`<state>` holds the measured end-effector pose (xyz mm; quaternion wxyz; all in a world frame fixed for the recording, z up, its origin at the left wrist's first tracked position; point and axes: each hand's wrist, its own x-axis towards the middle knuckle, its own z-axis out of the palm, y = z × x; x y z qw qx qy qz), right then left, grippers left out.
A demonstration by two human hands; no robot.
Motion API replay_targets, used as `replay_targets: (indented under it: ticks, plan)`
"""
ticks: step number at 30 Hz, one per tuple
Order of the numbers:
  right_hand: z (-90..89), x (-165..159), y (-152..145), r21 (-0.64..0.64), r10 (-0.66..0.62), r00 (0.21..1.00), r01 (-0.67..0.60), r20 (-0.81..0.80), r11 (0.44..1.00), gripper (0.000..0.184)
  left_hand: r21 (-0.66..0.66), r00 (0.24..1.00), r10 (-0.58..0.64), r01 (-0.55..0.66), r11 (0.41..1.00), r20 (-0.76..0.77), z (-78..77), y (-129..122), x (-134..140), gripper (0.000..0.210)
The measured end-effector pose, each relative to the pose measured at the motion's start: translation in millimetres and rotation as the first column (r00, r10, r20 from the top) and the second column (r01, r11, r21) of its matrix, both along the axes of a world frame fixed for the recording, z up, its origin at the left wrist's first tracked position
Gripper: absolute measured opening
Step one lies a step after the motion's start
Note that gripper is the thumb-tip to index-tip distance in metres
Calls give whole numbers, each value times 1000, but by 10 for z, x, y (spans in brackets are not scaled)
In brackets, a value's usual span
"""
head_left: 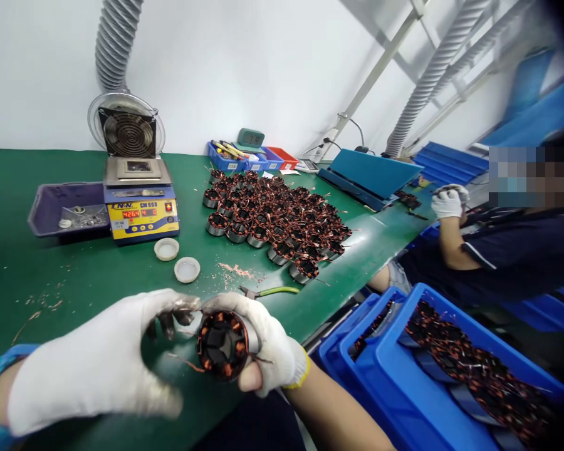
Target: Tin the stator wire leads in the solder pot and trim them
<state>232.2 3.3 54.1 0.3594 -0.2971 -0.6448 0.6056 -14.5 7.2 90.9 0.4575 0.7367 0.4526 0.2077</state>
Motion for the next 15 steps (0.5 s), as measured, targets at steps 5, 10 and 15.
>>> replay_targets:
  ticks: [5, 10, 15]
  plan:
    - [42, -15, -4, -118, -51, 998, 47, -28, 992, 91, -23, 984, 68, -65, 998, 167, -40, 63, 130, 24]
    - [147, 40, 298, -156, -98, 994, 104, 44, 982, 85, -37, 988, 141, -143, 989, -58, -384, 186, 112, 35]
    - [211, -14, 728, -116, -202, 920, 253, 336, 960, 62, 114, 929, -29, 76, 990, -368, -587, 135, 276, 29]
